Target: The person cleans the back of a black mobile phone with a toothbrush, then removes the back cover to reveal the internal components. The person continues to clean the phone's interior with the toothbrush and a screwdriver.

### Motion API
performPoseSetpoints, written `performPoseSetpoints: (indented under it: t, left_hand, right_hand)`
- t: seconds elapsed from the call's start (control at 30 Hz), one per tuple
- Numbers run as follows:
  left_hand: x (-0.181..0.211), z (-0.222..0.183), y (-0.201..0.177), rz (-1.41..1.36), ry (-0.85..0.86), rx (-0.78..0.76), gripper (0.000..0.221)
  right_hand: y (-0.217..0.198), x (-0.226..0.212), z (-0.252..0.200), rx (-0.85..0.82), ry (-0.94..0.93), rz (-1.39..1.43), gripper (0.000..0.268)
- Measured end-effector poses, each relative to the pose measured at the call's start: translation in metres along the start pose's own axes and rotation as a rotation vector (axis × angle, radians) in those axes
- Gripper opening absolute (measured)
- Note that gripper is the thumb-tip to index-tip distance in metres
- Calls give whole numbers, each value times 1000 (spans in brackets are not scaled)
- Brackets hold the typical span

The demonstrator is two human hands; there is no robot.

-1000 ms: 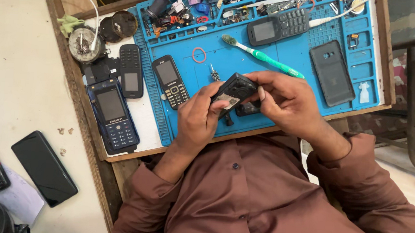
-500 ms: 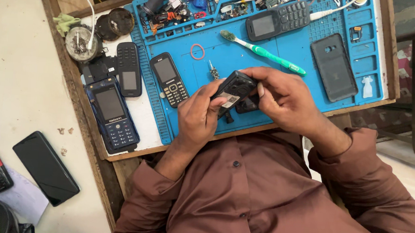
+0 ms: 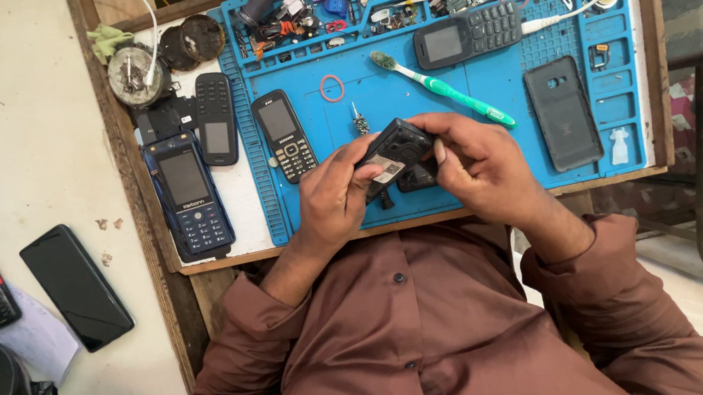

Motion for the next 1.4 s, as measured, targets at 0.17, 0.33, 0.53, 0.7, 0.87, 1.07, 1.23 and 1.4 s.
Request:
performPoseSetpoints:
  t: [0.17,0.33,0.53,0.7,0.87,1.07,1.23,1.4]
  left_hand:
    - [-3,-2,0,-41,-50,-20,32]
    - [-7,0,-1,-41,-67,-19,30]
    - [-13,-1,-2,-93,-153,-69,34]
    - [-15,-2,-1,-110,-176,-49,37]
    - [-15,-1,-1,-122,-174,-66,35]
    - [-6,2,-5,-79,-177,-14,28]
    - [2,2,-5,-108,-212,27,22]
    - [9,2,0,-397,-209,10,24]
  right_hand:
    - [0,0,0,-8,1,16,34]
    - [1,-2,3,-2,93,9,33]
    - [-3,-14,2,-36,-24,-48,37]
    - [-7,-11,2,-77,-50,117,37]
    - [-12,1,-2,-35,183,50,38]
    - [-5,-4,1,-22,46,277,37]
    - [16,-12,0,269,23,370,38]
    - [29,-15,-6,216,81,553,43]
Point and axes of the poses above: each hand's wrist, its own z-axis towards the middle knuckle, its own y-axis out of the palm, x = y × z, the point moved 2 cm from there along z, towards the middle knuckle, and after that the axes turned 11 degrees about z, right-handed, at the moved point
